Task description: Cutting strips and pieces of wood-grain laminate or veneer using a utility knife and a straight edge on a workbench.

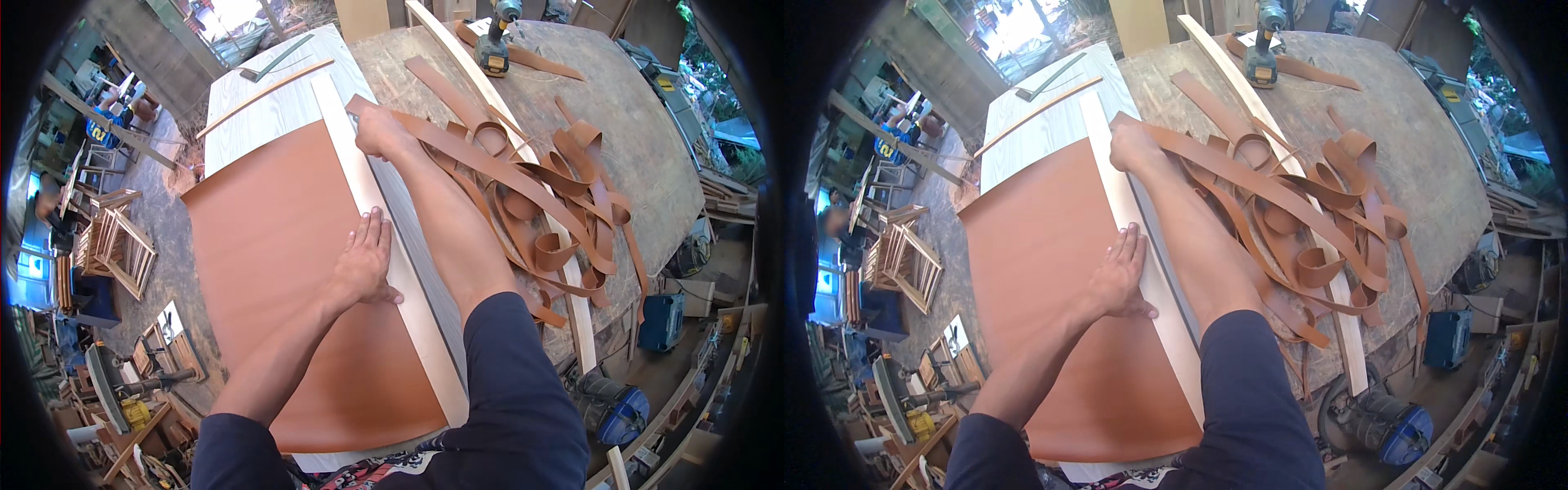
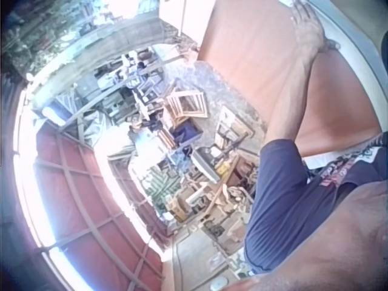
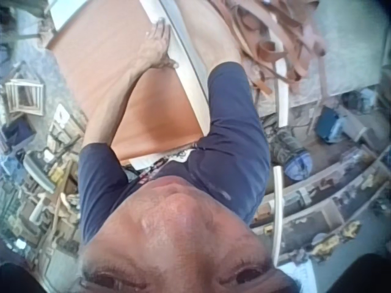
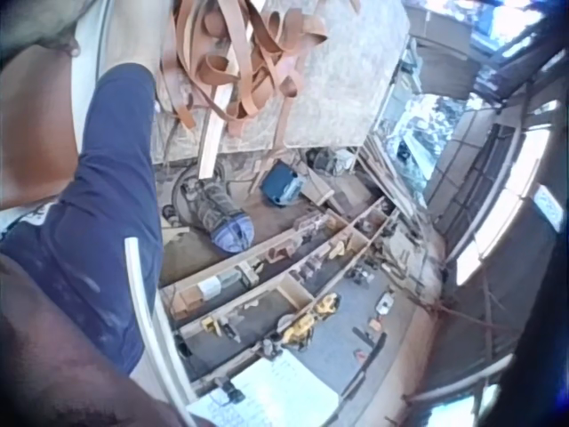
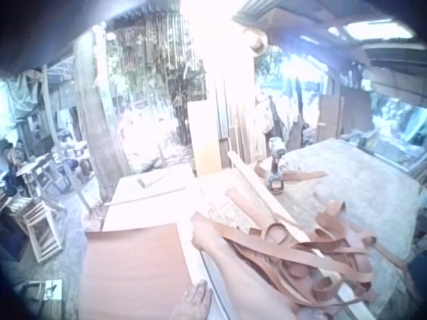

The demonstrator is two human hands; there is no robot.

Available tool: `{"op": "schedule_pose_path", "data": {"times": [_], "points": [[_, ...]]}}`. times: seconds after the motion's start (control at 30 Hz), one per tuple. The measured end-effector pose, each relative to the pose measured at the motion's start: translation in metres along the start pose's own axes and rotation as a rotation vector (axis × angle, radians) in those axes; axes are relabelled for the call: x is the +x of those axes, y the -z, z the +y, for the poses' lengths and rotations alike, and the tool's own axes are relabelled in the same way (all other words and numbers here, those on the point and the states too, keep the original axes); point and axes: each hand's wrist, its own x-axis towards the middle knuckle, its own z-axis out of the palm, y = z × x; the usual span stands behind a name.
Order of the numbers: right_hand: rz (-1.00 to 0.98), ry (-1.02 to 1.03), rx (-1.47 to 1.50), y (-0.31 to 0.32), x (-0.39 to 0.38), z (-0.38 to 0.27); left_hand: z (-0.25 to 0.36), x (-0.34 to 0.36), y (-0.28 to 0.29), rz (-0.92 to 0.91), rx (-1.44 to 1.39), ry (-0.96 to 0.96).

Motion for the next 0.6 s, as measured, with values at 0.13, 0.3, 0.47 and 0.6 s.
{"op": "schedule_pose_path", "data": {"times": [0.13, 0.3, 0.47, 0.6], "points": [[0.315, -0.05, 0.095, 0.003, 0.003, 0.057, 0.01, 0.001, 0.002, -0.03, 0.035, 0.004], [0.738, -0.124, 0.124, -0.005, -0.029, 0.083, 0.001, 0.0, -0.015, 0.008, 0.031, 0.011], [0.671, 0.117, -0.111, -0.028, -0.163, 0.086, -0.001, -0.005, -0.028, 0.09, 0.025, -0.01], [0.441, 0.022, -0.259, -0.08, -0.255, 0.121, -0.006, -0.006, -0.032, 0.129, -0.015, -0.069]]}}
